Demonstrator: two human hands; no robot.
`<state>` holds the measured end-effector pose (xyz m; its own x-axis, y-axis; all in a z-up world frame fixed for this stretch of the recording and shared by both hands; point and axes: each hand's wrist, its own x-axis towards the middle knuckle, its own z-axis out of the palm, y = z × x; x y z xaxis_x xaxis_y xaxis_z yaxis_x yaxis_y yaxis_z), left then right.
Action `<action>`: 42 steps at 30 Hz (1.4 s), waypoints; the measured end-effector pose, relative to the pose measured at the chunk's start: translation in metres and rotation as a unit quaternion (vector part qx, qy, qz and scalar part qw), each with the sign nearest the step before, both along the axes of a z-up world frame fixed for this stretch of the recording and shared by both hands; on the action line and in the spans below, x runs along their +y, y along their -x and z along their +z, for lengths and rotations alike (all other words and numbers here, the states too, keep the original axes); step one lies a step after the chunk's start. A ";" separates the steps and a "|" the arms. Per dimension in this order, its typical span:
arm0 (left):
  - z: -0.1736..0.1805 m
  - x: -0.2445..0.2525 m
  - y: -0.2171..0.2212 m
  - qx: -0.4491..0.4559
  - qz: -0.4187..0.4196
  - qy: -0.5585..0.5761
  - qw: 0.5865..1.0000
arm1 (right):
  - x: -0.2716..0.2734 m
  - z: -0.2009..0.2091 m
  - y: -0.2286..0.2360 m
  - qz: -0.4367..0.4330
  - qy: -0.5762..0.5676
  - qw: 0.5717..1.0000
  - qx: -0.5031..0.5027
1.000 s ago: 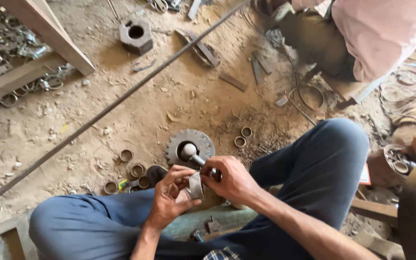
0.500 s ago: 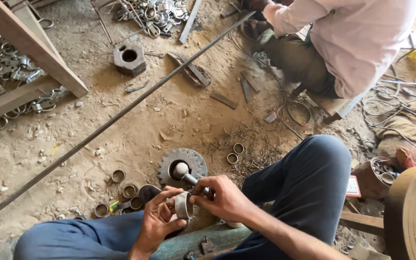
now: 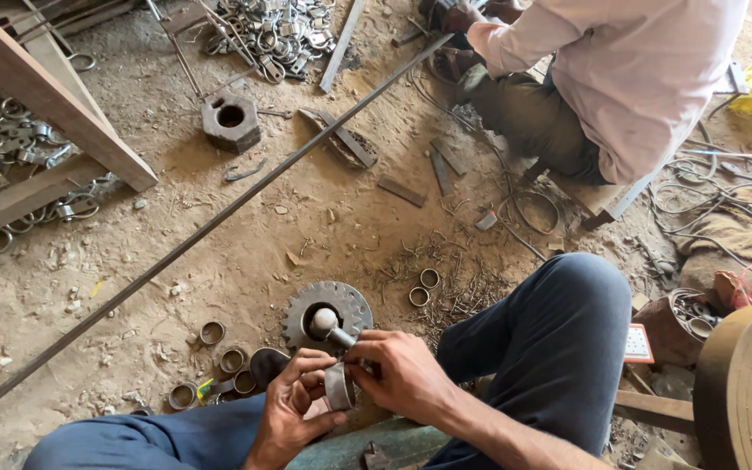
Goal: The person sits on the floor and uses a hammer to tap a metal ring onto a gear-like component. They repeatedly adjust the ring's position and tap it to secure it in place.
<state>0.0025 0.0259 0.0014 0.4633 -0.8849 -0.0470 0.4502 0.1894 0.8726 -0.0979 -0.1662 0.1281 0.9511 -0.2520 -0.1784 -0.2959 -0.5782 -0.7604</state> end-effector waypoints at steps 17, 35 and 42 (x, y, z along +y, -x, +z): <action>0.001 -0.003 -0.001 0.106 -0.034 0.000 0.994 | -0.006 -0.002 -0.007 0.008 -0.006 1.000 -0.016; -0.032 0.002 -0.003 0.059 -0.019 -0.032 0.998 | -0.005 -0.009 -0.006 0.006 -0.055 0.998 -0.027; -0.008 -0.001 -0.003 0.143 -0.017 0.009 0.989 | -0.004 -0.022 -0.005 -0.050 -0.093 0.991 -0.085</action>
<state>0.0058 0.0247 -0.0064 0.4025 -0.9020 -0.1560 0.6851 0.1838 0.7049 -0.0934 -0.1700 0.1064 0.9436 -0.3237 -0.0692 -0.2023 -0.3985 -0.8946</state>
